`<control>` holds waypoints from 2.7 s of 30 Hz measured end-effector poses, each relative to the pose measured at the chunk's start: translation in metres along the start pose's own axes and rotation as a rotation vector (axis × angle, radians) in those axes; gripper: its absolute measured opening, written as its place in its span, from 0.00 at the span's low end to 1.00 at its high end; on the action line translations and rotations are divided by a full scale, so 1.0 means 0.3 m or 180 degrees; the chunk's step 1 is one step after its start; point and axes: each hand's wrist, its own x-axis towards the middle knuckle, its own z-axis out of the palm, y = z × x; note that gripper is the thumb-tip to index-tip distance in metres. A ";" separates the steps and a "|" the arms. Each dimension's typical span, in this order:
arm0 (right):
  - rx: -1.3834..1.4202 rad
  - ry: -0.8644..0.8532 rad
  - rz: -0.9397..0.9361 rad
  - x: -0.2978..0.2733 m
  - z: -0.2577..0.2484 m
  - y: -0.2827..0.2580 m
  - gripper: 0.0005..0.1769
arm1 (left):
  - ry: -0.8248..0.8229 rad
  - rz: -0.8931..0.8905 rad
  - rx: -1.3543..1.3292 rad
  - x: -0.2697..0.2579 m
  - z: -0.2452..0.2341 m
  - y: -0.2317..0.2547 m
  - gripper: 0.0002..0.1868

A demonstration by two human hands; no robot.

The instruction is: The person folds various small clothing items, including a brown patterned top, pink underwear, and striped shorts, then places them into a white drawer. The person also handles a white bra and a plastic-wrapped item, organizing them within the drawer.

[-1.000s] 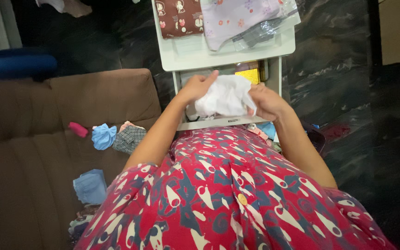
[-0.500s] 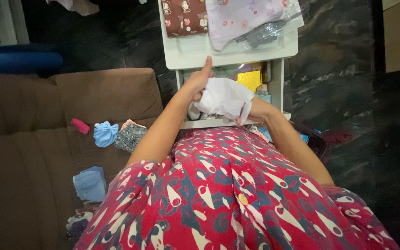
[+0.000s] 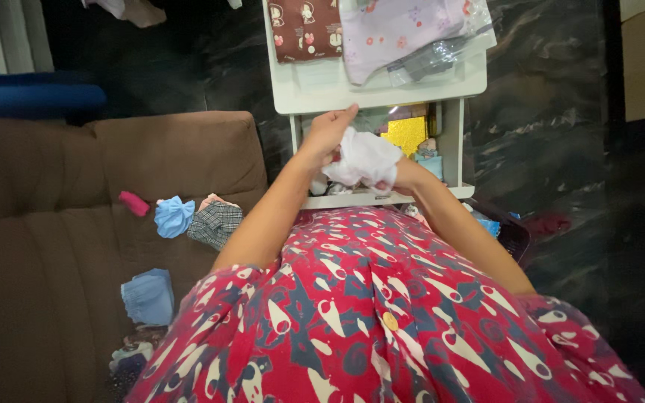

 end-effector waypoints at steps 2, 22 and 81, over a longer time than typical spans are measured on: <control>0.0770 0.0019 -0.0199 -0.008 -0.049 0.061 0.18 | -0.0262 0.0414 -0.0003 -0.018 -0.043 0.021 0.20; 0.1160 0.0736 -0.1708 -0.069 -0.210 0.053 0.30 | -0.0474 0.2075 0.1013 -0.150 -0.137 0.107 0.20; -0.1836 0.3256 -0.1969 -0.154 -0.089 0.127 0.39 | -0.1465 -0.0555 -0.0566 -0.039 0.041 -0.225 0.33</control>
